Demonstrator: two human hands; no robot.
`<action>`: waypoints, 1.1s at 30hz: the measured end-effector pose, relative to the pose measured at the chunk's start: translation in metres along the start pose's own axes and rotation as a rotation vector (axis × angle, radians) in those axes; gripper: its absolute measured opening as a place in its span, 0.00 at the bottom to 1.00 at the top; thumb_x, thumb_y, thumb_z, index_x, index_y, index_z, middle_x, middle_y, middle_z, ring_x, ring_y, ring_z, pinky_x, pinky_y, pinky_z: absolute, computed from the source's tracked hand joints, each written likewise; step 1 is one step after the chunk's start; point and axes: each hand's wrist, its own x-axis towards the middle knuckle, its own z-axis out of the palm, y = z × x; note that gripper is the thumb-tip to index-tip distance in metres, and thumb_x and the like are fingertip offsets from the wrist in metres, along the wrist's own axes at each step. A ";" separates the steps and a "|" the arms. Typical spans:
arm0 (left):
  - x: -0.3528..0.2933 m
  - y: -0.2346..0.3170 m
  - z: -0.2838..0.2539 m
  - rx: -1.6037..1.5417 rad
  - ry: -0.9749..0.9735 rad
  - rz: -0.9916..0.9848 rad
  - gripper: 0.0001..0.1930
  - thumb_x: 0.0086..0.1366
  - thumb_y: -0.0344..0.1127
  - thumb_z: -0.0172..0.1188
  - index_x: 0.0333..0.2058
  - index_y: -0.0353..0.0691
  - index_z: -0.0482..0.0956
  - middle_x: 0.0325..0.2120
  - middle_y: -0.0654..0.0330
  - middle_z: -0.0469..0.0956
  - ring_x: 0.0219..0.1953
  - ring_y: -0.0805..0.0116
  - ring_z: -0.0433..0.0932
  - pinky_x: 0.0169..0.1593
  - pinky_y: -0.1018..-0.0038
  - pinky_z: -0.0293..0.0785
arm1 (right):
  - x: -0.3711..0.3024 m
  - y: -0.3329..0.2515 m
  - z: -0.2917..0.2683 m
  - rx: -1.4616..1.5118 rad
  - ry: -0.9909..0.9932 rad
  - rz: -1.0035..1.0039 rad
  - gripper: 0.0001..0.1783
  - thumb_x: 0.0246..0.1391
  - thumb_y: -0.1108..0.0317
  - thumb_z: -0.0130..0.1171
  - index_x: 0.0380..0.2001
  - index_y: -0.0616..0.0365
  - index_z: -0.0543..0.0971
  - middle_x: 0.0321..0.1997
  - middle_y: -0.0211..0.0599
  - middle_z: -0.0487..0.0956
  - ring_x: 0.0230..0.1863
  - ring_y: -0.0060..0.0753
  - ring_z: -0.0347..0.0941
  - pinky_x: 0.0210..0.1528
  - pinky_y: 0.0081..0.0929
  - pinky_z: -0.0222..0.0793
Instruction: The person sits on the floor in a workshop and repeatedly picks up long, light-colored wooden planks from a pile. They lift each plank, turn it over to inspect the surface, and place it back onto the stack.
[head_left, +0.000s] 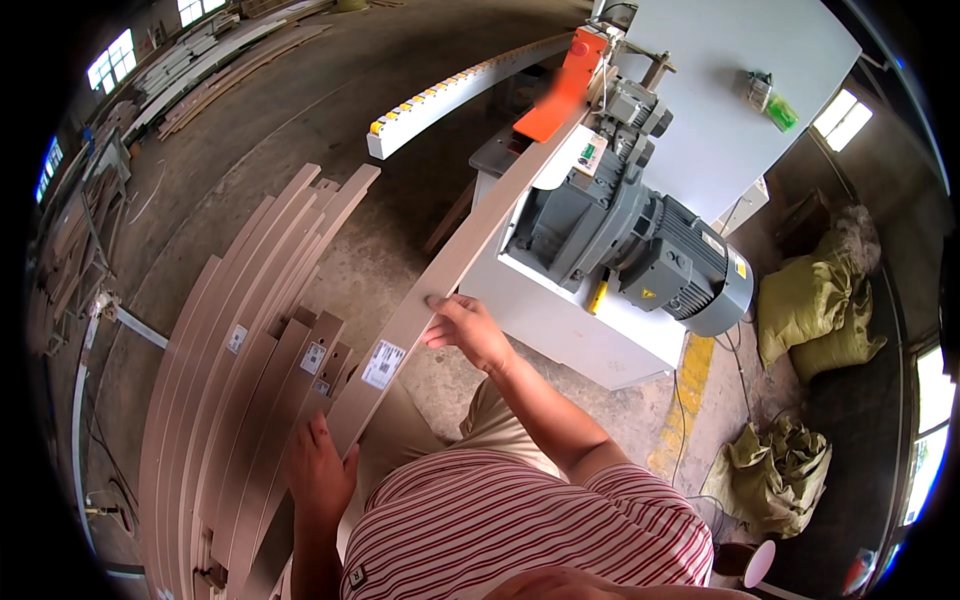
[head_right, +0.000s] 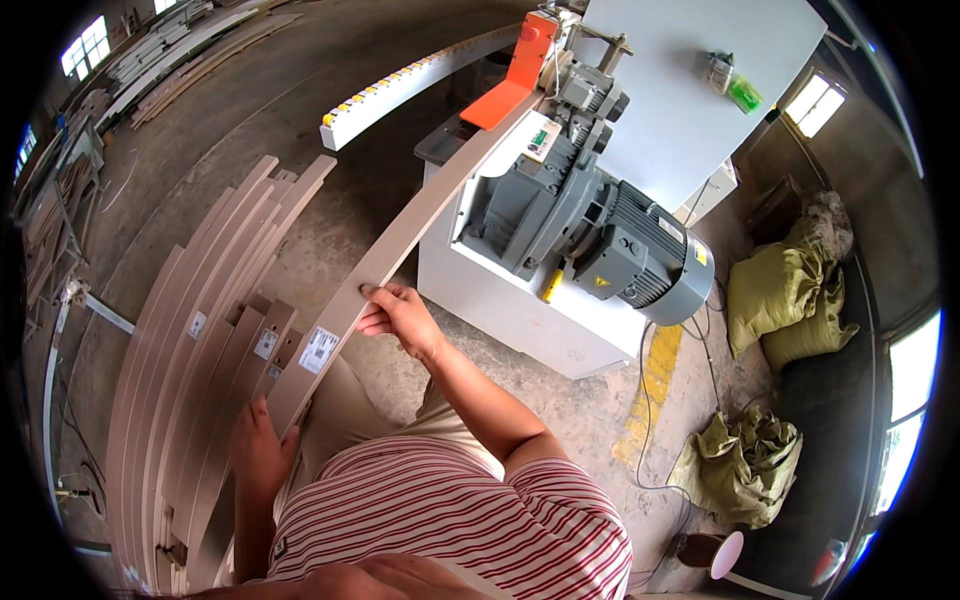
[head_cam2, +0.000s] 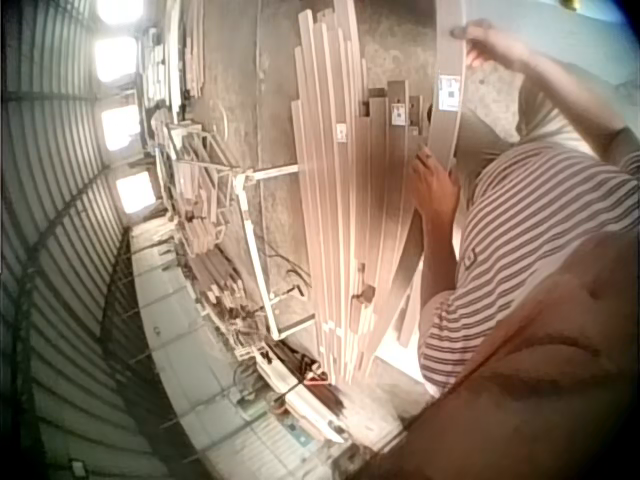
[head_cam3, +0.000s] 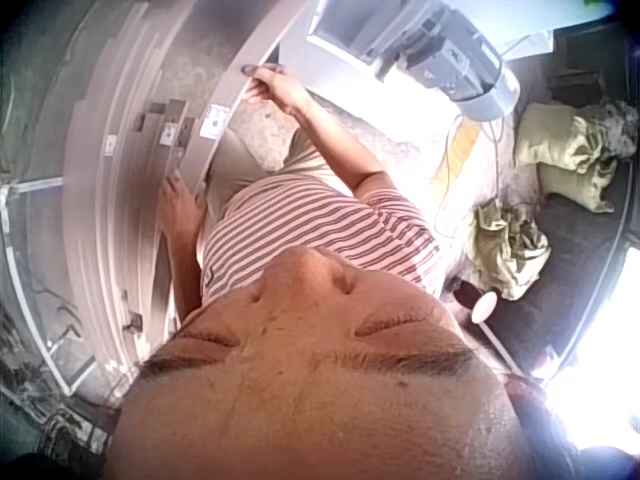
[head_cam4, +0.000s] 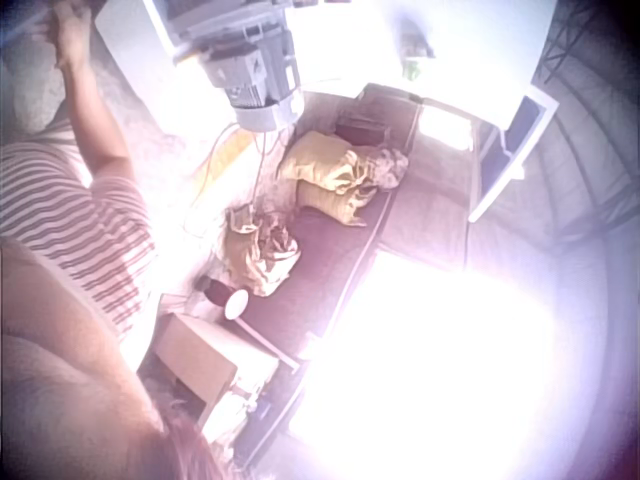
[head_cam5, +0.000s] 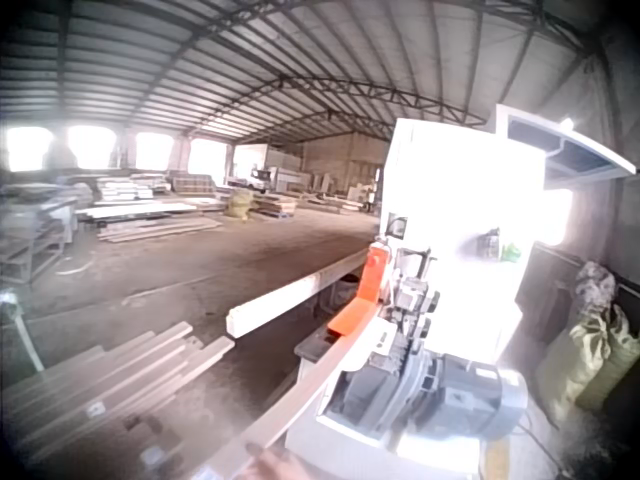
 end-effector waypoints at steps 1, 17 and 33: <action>0.000 0.000 0.001 0.000 0.006 0.005 0.37 0.54 0.39 0.69 0.58 0.33 0.61 0.44 0.46 0.71 0.46 0.47 0.73 0.47 0.58 0.71 | 0.000 0.000 0.000 0.000 0.000 -0.001 0.18 0.62 0.58 0.56 0.41 0.65 0.77 0.32 0.42 0.82 0.29 0.30 0.80 0.33 0.24 0.79; 0.003 0.000 0.003 -0.031 0.002 0.007 0.36 0.54 0.39 0.69 0.57 0.32 0.62 0.44 0.46 0.71 0.46 0.48 0.74 0.47 0.59 0.72 | 0.001 -0.001 0.002 0.010 0.011 0.006 0.19 0.63 0.56 0.57 0.40 0.65 0.77 0.30 0.40 0.81 0.27 0.31 0.80 0.32 0.25 0.79; 0.001 -0.004 0.004 -0.045 0.018 0.017 0.38 0.52 0.39 0.71 0.59 0.36 0.61 0.45 0.47 0.72 0.47 0.50 0.74 0.46 0.60 0.74 | 0.008 0.003 0.004 0.003 0.032 -0.004 0.22 0.62 0.55 0.57 0.44 0.68 0.76 0.33 0.42 0.82 0.27 0.30 0.80 0.31 0.25 0.79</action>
